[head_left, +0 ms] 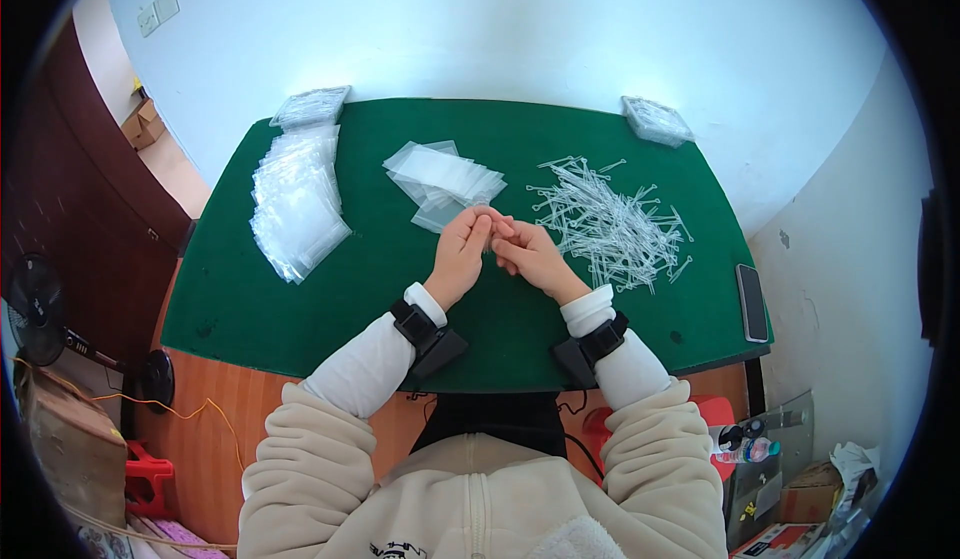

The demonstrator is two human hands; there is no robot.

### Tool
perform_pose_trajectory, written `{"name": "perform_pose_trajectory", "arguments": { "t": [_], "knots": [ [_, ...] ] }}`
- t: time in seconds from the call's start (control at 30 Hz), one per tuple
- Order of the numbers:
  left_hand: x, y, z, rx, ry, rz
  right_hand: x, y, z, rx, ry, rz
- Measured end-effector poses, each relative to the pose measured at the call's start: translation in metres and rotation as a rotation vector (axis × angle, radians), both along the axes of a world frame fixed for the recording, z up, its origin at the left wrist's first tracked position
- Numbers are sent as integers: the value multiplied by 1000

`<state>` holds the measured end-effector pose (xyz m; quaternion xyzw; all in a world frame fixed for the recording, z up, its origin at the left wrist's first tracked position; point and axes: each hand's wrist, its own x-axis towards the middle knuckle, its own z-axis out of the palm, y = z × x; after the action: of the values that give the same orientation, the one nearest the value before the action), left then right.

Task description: The person picks up a plastic bag and a plastic fastener, places the fastener inside the bag, and seals the bag by hand. This process is repeated with additional plastic bags and plastic fasteners.

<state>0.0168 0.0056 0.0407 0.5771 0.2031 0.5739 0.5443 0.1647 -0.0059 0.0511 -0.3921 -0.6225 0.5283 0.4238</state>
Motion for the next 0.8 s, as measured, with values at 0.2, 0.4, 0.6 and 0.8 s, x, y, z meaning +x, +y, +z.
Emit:
{"name": "perform_pose_trajectory", "arguments": {
  "t": [0.2,0.4,0.6,0.8],
  "knots": [
    [-1,1,-1,-70,72,-4,9,5,-1,214,94,-284],
    [-2,-7,6,-201,155,-277,5,3,2,327,232,-335],
    [-4,-8,12,-318,138,-336,6,3,2,274,293,-322],
    [-5,-7,11,-403,120,-389,10,5,1,209,294,-279]
  ]
}}
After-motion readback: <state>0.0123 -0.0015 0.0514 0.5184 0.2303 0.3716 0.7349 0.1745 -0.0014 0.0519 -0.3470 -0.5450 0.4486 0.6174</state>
